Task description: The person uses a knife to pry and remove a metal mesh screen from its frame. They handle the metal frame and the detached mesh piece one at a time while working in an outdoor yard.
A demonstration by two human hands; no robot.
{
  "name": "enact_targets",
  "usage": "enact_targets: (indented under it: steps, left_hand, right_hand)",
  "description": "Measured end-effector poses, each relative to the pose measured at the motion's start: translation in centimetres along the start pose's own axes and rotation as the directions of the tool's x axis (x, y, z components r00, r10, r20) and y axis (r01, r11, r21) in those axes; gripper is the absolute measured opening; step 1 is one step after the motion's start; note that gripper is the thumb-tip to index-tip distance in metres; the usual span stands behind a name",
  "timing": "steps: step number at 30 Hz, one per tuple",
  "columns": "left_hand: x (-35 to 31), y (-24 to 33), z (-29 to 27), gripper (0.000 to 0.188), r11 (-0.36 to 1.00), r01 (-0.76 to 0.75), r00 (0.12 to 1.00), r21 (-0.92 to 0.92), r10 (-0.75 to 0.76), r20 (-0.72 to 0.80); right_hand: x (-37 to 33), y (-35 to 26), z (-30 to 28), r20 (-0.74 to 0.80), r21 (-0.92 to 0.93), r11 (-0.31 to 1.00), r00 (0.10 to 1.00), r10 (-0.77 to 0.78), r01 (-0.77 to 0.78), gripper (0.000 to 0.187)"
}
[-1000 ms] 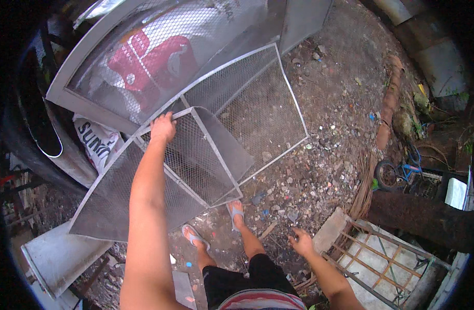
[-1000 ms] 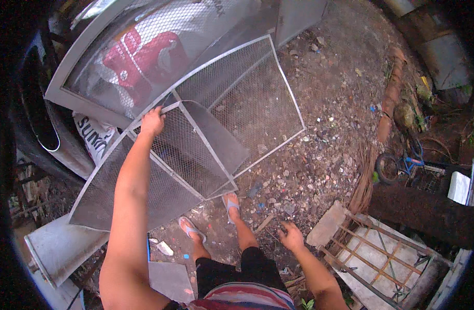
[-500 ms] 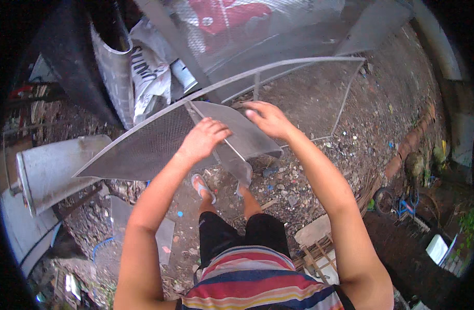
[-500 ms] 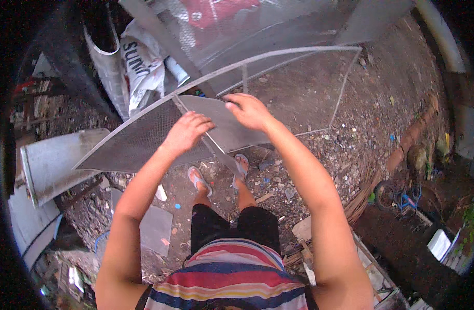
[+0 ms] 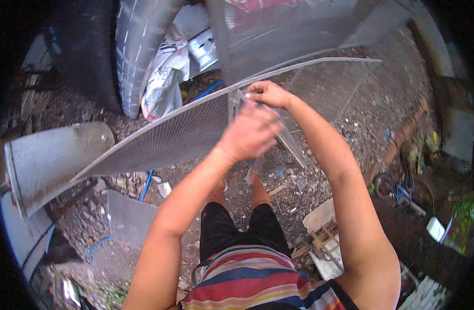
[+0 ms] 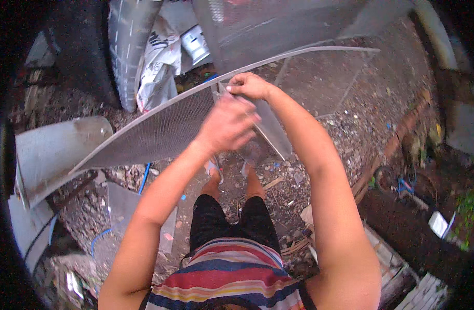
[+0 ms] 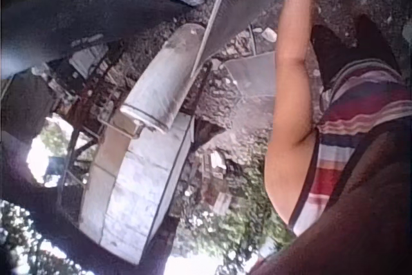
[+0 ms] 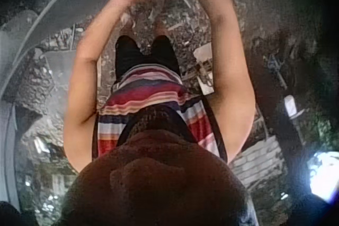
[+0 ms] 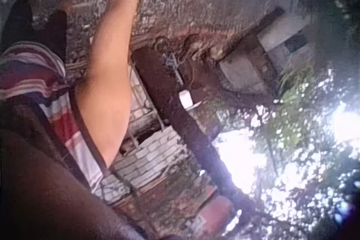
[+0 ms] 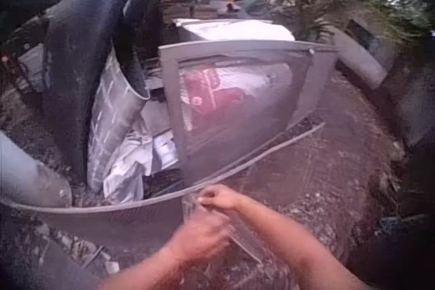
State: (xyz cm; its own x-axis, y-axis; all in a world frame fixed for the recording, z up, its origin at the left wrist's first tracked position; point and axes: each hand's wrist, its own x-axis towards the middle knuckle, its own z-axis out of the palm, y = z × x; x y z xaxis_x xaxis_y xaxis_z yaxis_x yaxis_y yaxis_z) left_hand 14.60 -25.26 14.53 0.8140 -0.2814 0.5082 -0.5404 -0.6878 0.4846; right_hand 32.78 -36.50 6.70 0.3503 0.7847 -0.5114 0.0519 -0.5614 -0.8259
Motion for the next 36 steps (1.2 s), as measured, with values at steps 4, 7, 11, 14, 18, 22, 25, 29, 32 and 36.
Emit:
enact_targets:
  steps: [4, 7, 11, 14, 18, 22, 25, 29, 32, 36]
  left_hand:
    - [0.5, -5.2, -4.3, 0.067, 0.756, 0.537, 0.814, 0.374, -0.580, 0.004]
    - [-1.5, -7.0, -3.5, 0.038, 0.765, 0.599, 0.663, 0.236, -0.639, 0.390]
    - [-2.3, -4.1, -2.2, 0.026, 0.776, 0.591, 0.680, 0.220, -0.627, 0.381]
    - [-3.1, -1.2, -1.4, 0.025, 0.782, 0.561, 0.683, 0.271, -0.622, 0.382]
    - [-4.1, 0.1, -1.0, 0.027, 0.838, 0.475, 0.758, 0.269, -0.545, 0.358]
    - [-4.9, 3.3, -0.4, 0.042, 0.872, 0.450, 0.863, 0.190, -0.480, 0.158]
    - [-5.0, 5.7, -0.5, 0.060, 0.882, 0.426, 0.853, 0.200, -0.465, 0.237]
    - [-4.7, 7.8, 0.2, 0.061, 0.858, 0.432, 0.819, 0.277, -0.502, 0.278]
    - [-4.4, 9.2, 0.6, 0.063, 0.821, 0.442, 0.751, 0.362, -0.559, 0.350]
    - [-4.5, 11.3, 1.3, 0.066, 0.790, 0.446, 0.732, 0.421, -0.593, 0.335]
  right_hand:
    - [-2.8, -4.3, 0.9, -0.142, -0.377, 0.919, 0.988, 0.064, -0.114, 0.047]
    - [-5.2, -8.9, 2.3, -0.215, -0.638, 0.731, 0.968, 0.132, -0.241, 0.037]
    - [-9.6, -9.6, 4.9, -0.277, -0.827, 0.527, 0.958, -0.074, -0.198, 0.021]
    - [-12.7, -10.0, 6.6, -0.290, -0.847, 0.481, 0.955, -0.061, -0.226, 0.020]
    - [-15.5, -9.6, 8.3, -0.324, -0.810, 0.541, 0.942, -0.090, -0.227, 0.023]
    - [-17.1, -8.0, 9.3, -0.345, -0.777, 0.585, 0.935, -0.088, -0.232, 0.026]
    - [-17.5, -7.0, 8.8, -0.285, -0.751, 0.604, 0.956, 0.070, -0.268, 0.033]
    - [-17.4, -6.7, 9.0, -0.183, -0.759, 0.623, 0.980, 0.078, -0.192, 0.030]
    - [-18.8, -6.2, 10.6, -0.221, -0.798, 0.575, 0.975, 0.001, -0.181, 0.026]
    - [-20.6, -5.5, 11.6, -0.221, -0.789, 0.598, 0.973, -0.058, -0.144, 0.021]
